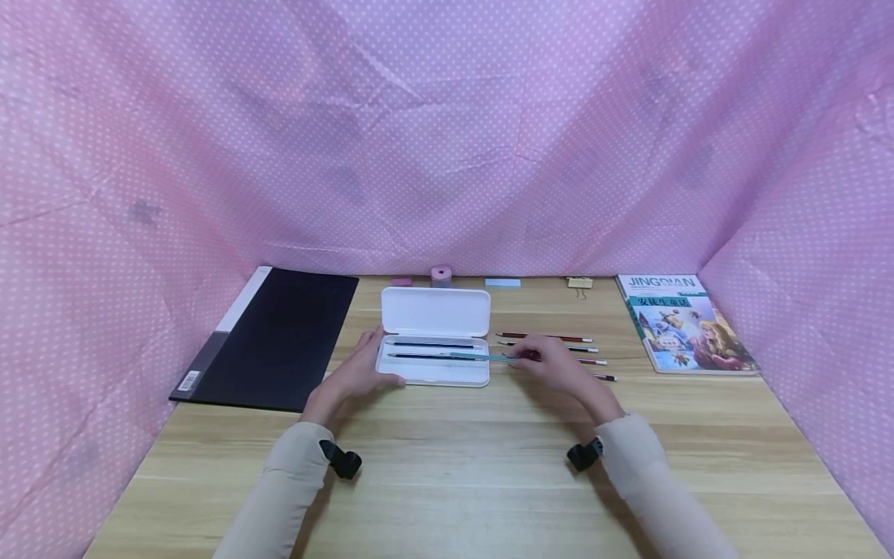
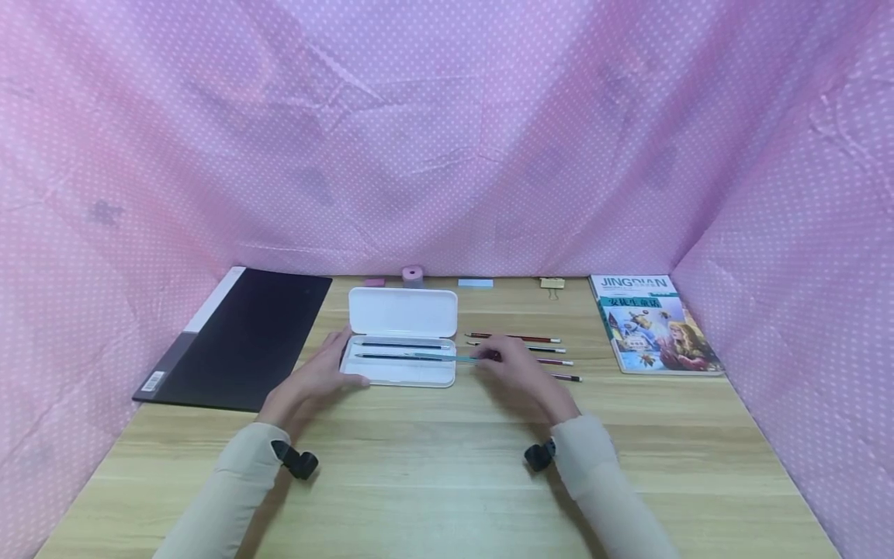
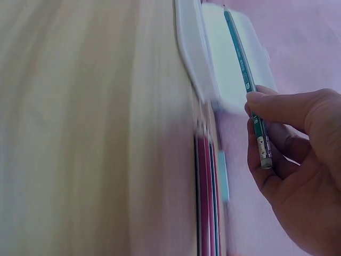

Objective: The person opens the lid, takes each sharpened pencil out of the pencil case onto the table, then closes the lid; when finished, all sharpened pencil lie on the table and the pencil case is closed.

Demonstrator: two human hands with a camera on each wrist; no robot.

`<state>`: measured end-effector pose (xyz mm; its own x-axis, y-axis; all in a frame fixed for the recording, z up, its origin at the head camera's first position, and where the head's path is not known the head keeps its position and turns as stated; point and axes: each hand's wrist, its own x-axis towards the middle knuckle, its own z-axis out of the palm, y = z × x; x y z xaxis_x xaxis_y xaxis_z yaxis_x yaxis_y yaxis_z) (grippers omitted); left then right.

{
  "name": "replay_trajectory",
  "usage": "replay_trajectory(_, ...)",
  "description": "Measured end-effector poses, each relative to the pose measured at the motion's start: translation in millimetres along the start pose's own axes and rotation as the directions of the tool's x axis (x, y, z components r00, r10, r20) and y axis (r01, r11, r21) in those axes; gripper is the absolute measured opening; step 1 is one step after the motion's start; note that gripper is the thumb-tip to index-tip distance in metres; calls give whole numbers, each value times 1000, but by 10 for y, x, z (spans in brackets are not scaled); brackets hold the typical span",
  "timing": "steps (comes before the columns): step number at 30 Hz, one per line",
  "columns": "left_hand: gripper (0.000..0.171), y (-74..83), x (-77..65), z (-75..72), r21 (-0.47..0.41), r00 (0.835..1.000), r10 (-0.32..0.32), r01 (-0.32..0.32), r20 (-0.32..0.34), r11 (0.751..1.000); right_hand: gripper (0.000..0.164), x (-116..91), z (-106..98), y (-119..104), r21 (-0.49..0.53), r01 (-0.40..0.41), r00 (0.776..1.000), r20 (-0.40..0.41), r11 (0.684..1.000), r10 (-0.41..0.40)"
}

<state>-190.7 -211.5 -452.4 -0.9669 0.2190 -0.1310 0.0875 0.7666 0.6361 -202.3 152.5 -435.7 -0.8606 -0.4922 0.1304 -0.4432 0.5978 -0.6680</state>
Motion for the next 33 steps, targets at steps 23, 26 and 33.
replay_trajectory(23, 116, -20, 1, 3, 2, 1000, 6, -6, 2, 1000, 17, -913, -429, 577, -99, -184, 983, -43, 978, 181)
replay_trajectory(26, 115, -20, 5, 5, -2, 1000, -1, 1, 6, 1000, 18, -926, -424, 597, -101, -177, 984, -45, 979, 173)
replay_trajectory(33, 114, -24, -1, 7, -2, 1000, -10, 10, 4, 1000, 18, -946, -391, 632, -114, -155, 987, -50, 981, 150)
